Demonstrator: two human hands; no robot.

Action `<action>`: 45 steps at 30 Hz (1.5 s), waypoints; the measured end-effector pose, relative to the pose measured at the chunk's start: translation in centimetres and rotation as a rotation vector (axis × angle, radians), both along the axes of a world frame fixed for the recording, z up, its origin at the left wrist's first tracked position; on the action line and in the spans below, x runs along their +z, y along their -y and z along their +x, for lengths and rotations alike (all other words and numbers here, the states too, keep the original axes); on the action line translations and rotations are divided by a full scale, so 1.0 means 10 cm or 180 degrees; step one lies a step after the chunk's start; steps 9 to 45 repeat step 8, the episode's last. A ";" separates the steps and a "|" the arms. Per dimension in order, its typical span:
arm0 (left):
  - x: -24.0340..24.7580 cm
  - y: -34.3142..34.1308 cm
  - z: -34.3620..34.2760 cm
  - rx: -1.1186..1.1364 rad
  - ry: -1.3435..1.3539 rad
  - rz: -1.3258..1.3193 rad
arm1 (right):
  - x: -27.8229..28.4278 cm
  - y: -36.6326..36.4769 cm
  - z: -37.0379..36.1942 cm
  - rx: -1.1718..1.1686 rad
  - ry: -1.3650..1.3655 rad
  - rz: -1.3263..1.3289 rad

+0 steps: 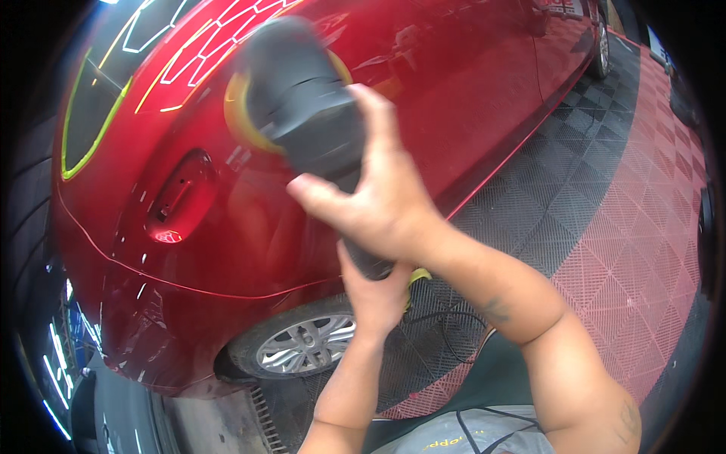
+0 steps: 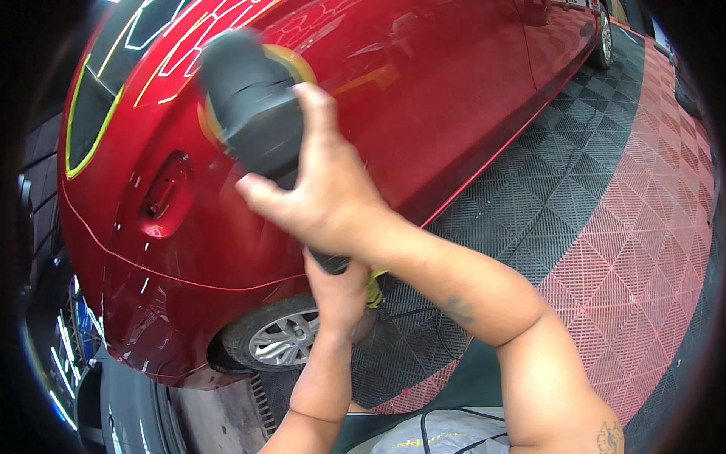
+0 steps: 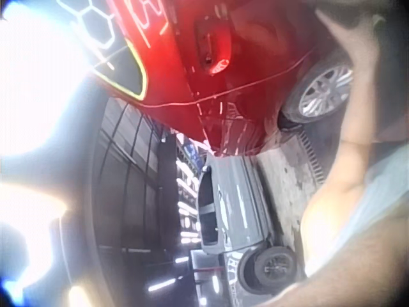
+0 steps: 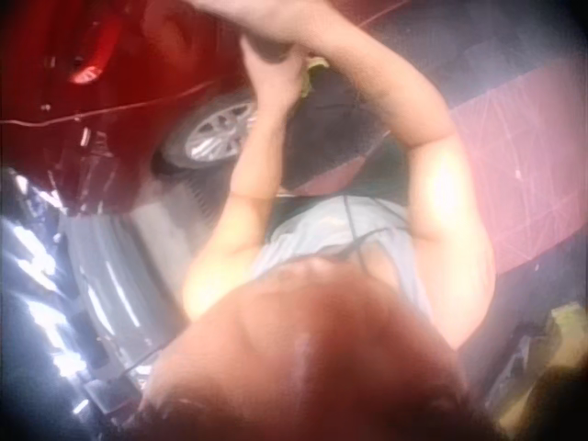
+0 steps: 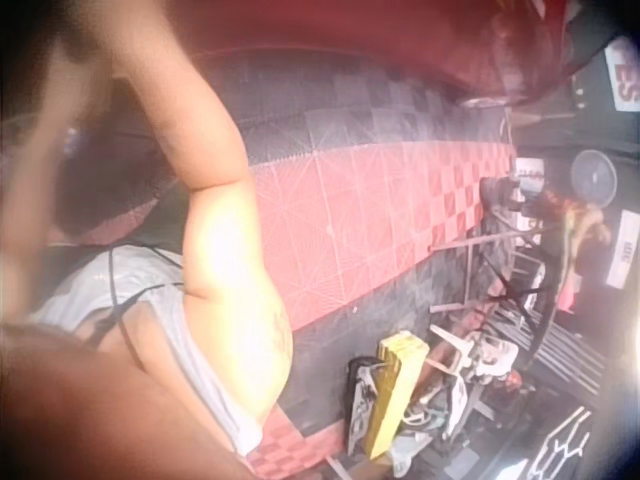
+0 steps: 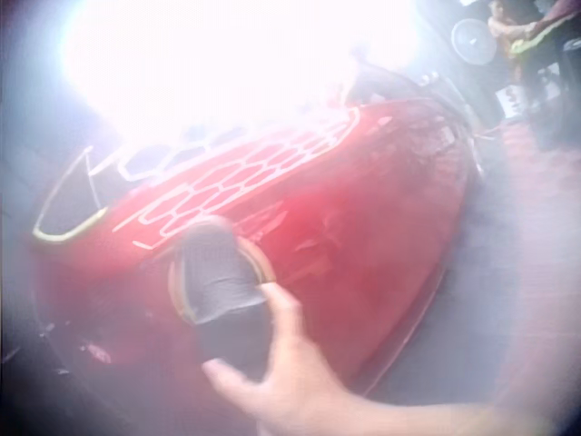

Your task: The person uses a rotary polisher with a yellow pad to polish the red car's paint, moving from the front bumper and headlight area along the side fender and door to the rear quarter panel and trunk. The person holds the polisher with both hands and applies it in overlapping passes across the body panels.

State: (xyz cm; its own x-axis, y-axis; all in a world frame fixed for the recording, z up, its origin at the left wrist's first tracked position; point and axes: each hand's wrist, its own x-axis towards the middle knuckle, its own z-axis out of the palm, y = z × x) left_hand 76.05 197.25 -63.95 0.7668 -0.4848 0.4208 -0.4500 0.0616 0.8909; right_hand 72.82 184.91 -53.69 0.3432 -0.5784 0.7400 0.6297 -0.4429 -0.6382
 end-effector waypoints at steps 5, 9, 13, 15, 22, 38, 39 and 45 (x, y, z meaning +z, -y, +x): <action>0.70 0.57 -0.18 -0.0602 -0.0196 0.1027 | -0.12 0.82 -0.07 -0.0202 0.0471 0.1114; 0.67 0.70 -0.17 -0.0721 0.0154 0.1221 | -0.13 1.04 -0.20 0.0149 0.0500 0.1102; 0.67 0.70 -0.17 -0.0721 0.0154 0.1221 | -0.13 1.04 -0.20 0.0149 0.0500 0.1102; 0.67 0.70 -0.17 -0.0721 0.0154 0.1221 | -0.13 1.04 -0.20 0.0149 0.0500 0.1102; 0.67 0.70 -0.17 -0.0721 0.0154 0.1221 | -0.13 1.04 -0.20 0.0149 0.0500 0.1102; 0.67 0.70 -0.17 -0.0721 0.0154 0.1221 | -0.13 1.04 -0.20 0.0149 0.0500 0.1102; 0.67 0.70 -0.17 -0.0721 0.0154 0.1221 | -0.13 1.04 -0.20 0.0149 0.0500 0.1102; 0.67 0.70 -0.17 -0.0721 0.0154 0.1221 | -0.13 1.04 -0.20 0.0149 0.0500 0.1102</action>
